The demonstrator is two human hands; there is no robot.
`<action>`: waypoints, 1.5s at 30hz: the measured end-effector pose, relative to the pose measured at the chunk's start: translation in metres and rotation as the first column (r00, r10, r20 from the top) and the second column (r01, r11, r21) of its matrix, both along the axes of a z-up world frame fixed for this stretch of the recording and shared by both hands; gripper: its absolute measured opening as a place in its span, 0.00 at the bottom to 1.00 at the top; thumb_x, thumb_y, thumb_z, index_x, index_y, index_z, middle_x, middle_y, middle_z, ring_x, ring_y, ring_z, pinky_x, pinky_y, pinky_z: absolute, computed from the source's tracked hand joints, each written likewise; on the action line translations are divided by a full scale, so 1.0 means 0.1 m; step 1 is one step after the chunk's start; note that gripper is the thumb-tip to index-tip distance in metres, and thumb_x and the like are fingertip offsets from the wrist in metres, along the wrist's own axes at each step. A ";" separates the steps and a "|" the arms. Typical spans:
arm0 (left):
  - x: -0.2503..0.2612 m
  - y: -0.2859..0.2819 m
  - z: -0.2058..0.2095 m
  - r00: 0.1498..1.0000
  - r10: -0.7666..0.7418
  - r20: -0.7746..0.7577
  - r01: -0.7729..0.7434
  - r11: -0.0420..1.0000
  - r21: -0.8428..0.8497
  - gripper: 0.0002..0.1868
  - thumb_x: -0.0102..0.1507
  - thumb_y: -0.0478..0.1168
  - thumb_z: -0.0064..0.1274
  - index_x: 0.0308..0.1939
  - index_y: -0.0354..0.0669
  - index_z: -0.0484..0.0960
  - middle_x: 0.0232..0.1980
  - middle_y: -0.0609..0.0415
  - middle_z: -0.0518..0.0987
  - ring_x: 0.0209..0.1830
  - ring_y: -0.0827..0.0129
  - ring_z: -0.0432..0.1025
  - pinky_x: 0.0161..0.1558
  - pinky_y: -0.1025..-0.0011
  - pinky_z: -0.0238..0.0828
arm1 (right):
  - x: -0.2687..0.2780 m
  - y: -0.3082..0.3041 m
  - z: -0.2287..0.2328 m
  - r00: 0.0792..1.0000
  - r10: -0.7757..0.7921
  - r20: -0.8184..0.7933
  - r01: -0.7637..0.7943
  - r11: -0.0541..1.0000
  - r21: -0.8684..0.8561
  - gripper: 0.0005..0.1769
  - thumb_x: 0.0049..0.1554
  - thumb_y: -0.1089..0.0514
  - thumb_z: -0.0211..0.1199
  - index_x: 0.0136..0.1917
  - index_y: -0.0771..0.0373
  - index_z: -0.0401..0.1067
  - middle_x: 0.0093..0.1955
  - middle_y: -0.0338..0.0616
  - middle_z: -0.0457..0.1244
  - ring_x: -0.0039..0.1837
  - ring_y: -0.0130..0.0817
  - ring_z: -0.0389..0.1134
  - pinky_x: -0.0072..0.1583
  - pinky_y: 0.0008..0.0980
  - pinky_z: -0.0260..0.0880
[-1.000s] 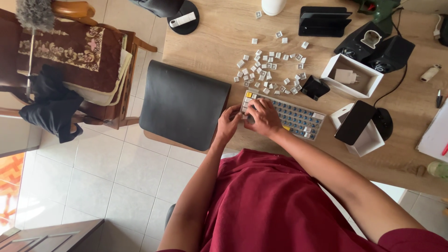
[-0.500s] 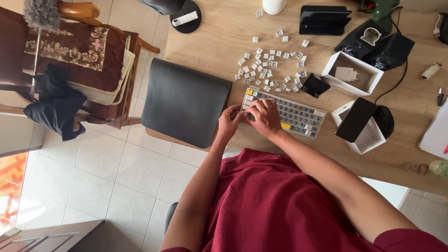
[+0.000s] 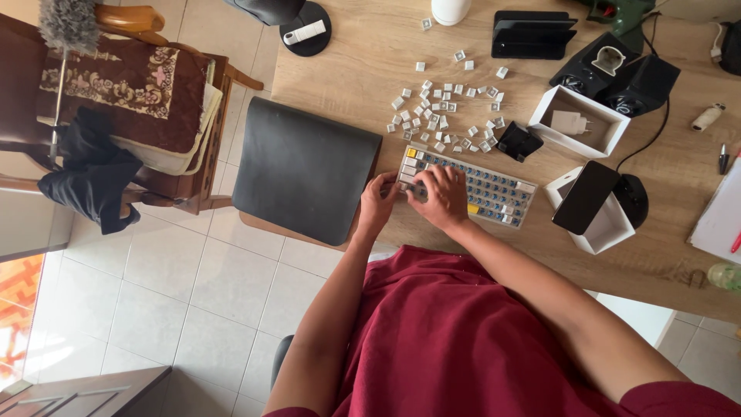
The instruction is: Installing keycaps onto a mechanical keyboard board.
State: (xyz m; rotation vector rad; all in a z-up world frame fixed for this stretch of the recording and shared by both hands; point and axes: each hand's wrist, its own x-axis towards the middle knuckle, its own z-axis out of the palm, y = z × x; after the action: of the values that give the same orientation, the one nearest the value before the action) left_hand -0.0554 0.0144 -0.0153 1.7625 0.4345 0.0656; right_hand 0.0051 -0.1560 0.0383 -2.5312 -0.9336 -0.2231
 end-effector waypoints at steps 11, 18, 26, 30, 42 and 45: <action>0.03 -0.02 -0.06 1.000 0.022 -0.008 -0.022 0.999 0.043 0.14 0.64 0.36 0.60 0.52 0.36 0.82 0.47 0.48 0.83 0.42 0.68 0.82 0.45 0.72 0.80 | -0.08 0.07 -0.07 0.960 -0.239 -0.145 0.239 0.971 -0.013 0.27 0.47 0.43 0.80 0.46 0.54 0.65 0.44 0.40 0.57 0.48 0.39 0.58 0.51 0.41 0.54; 0.05 -0.01 0.01 1.000 0.030 -0.001 -0.030 0.999 0.021 0.13 0.63 0.35 0.61 0.51 0.35 0.82 0.46 0.47 0.82 0.41 0.68 0.82 0.44 0.72 0.80 | -0.05 0.21 -0.01 0.904 -0.334 -0.267 0.341 0.940 -0.020 0.28 0.46 0.44 0.79 0.48 0.54 0.64 0.48 0.42 0.58 0.55 0.44 0.60 0.54 0.46 0.56; 0.08 0.03 0.02 0.999 0.016 -0.045 -0.018 0.998 -0.053 0.13 0.64 0.35 0.62 0.50 0.34 0.83 0.44 0.49 0.86 0.40 0.71 0.81 0.44 0.73 0.79 | -0.02 0.22 -0.15 0.859 -0.387 -0.337 0.384 0.920 -0.077 0.28 0.43 0.43 0.80 0.47 0.52 0.65 0.49 0.44 0.58 0.57 0.47 0.59 0.56 0.48 0.57; 0.09 0.02 0.02 0.999 0.023 -0.044 -0.025 0.999 -0.043 0.13 0.63 0.35 0.63 0.50 0.33 0.84 0.43 0.49 0.86 0.39 0.72 0.82 0.44 0.73 0.79 | -0.03 0.24 -0.21 0.831 -0.431 -0.352 0.425 0.900 -0.098 0.29 0.43 0.42 0.80 0.46 0.53 0.64 0.49 0.44 0.58 0.57 0.48 0.59 0.55 0.49 0.57; 0.09 0.05 -0.04 1.000 0.023 -0.010 -0.023 1.000 -0.008 0.10 0.63 0.33 0.62 0.46 0.34 0.82 0.40 0.50 0.84 0.36 0.71 0.80 0.40 0.73 0.79 | -0.05 0.32 -0.36 0.809 -0.453 -0.375 0.447 0.888 -0.108 0.29 0.43 0.45 0.80 0.47 0.53 0.64 0.51 0.46 0.58 0.58 0.51 0.60 0.54 0.51 0.58; 0.05 0.00 -0.07 1.000 0.019 -0.019 -0.020 1.000 -0.016 0.10 0.64 0.34 0.61 0.48 0.34 0.83 0.40 0.50 0.85 0.36 0.71 0.80 0.41 0.73 0.78 | -0.04 0.31 -0.34 0.796 -0.474 -0.377 0.472 0.875 -0.105 0.28 0.43 0.45 0.80 0.47 0.52 0.64 0.52 0.47 0.59 0.58 0.51 0.60 0.55 0.51 0.59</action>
State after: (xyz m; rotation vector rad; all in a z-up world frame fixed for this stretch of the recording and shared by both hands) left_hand -0.0501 0.0141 -0.0227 1.7439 0.4647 0.0590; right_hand 0.0011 -0.1246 0.0047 -2.6311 -0.1318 0.1443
